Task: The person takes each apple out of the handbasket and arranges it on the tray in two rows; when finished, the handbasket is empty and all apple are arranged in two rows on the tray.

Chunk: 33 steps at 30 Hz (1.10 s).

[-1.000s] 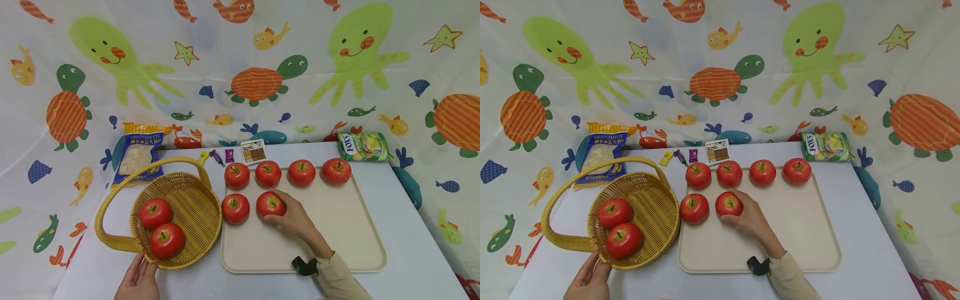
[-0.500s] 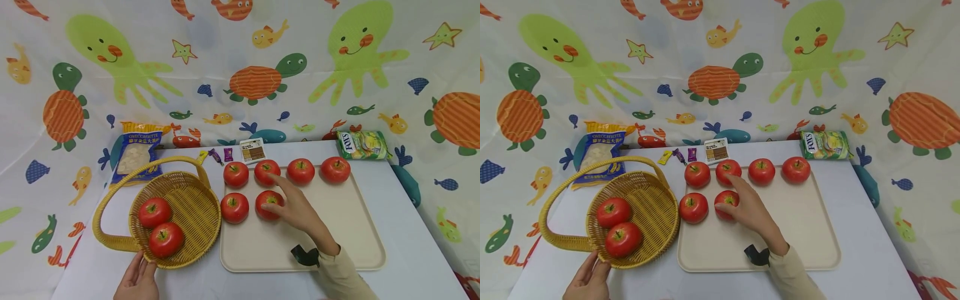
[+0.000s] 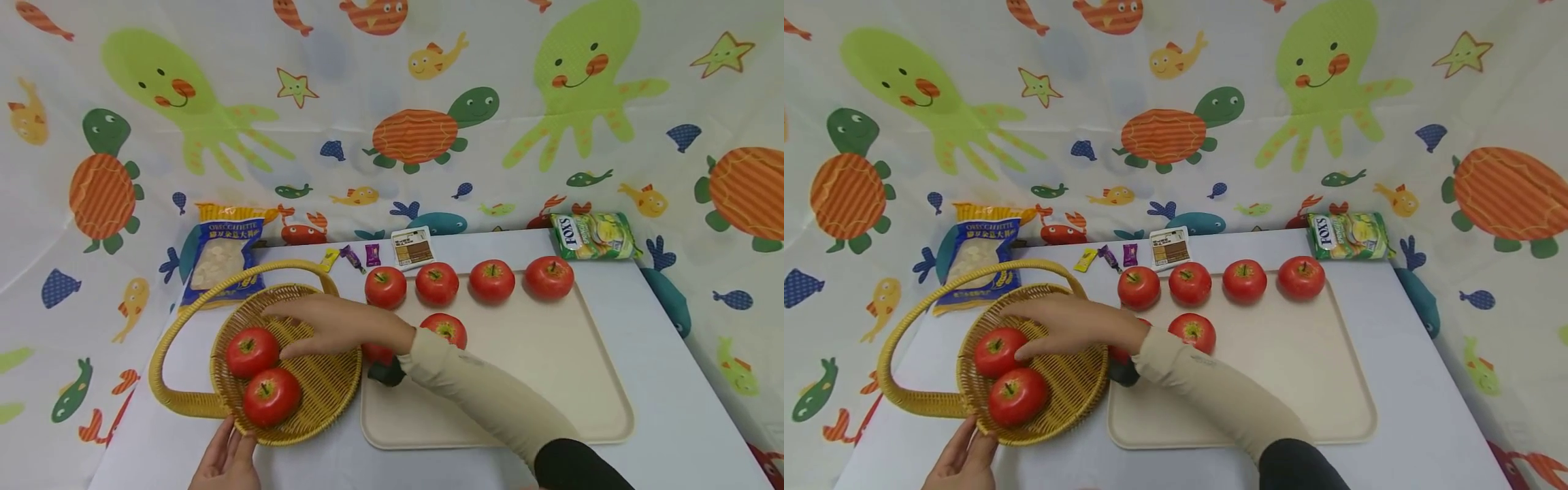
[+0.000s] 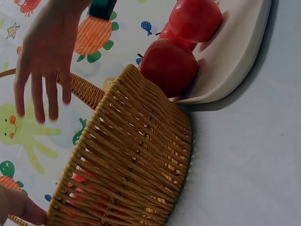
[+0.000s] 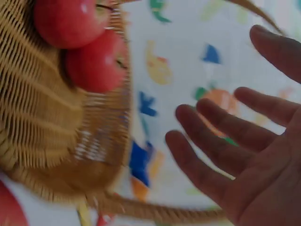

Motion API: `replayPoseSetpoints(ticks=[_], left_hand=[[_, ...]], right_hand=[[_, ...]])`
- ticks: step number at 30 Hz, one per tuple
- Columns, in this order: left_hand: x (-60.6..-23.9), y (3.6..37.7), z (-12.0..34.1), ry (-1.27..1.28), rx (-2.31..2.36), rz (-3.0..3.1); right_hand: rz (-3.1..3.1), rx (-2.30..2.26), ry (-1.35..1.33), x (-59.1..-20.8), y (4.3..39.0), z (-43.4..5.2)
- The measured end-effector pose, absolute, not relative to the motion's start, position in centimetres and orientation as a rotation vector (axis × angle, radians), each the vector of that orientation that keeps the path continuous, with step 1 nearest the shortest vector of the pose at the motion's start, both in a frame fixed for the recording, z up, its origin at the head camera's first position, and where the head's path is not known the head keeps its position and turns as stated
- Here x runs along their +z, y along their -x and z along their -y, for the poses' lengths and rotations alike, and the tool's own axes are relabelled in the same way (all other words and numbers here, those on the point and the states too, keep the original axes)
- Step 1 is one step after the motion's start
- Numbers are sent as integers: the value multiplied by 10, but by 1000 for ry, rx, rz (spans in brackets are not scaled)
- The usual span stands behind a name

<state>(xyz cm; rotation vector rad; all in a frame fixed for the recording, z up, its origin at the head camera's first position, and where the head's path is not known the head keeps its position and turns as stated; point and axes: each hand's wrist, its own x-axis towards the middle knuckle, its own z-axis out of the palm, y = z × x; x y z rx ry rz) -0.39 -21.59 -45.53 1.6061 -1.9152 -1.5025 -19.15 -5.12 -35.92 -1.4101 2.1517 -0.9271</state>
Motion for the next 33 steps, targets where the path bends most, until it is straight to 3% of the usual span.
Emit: replayPoseSetpoints(ticks=[7, 15, 23, 33], left_hand=[[-458, 2, 218, -1573, -1503, 1901], [-458, 1, 218, -1546, -1513, 1879], [-458, 0, 215, -1492, -1528, 1864], [-465, 1, 217, -1516, -1469, 1857]], right_hand=[[-2175, -668, 1475, -381, 207, 128], [-2125, -347, 1573, -410, 203, 170], [-2364, -94, 1374, -420, 190, 175], [-2353, -407, 1186, -430, 211, 151]])
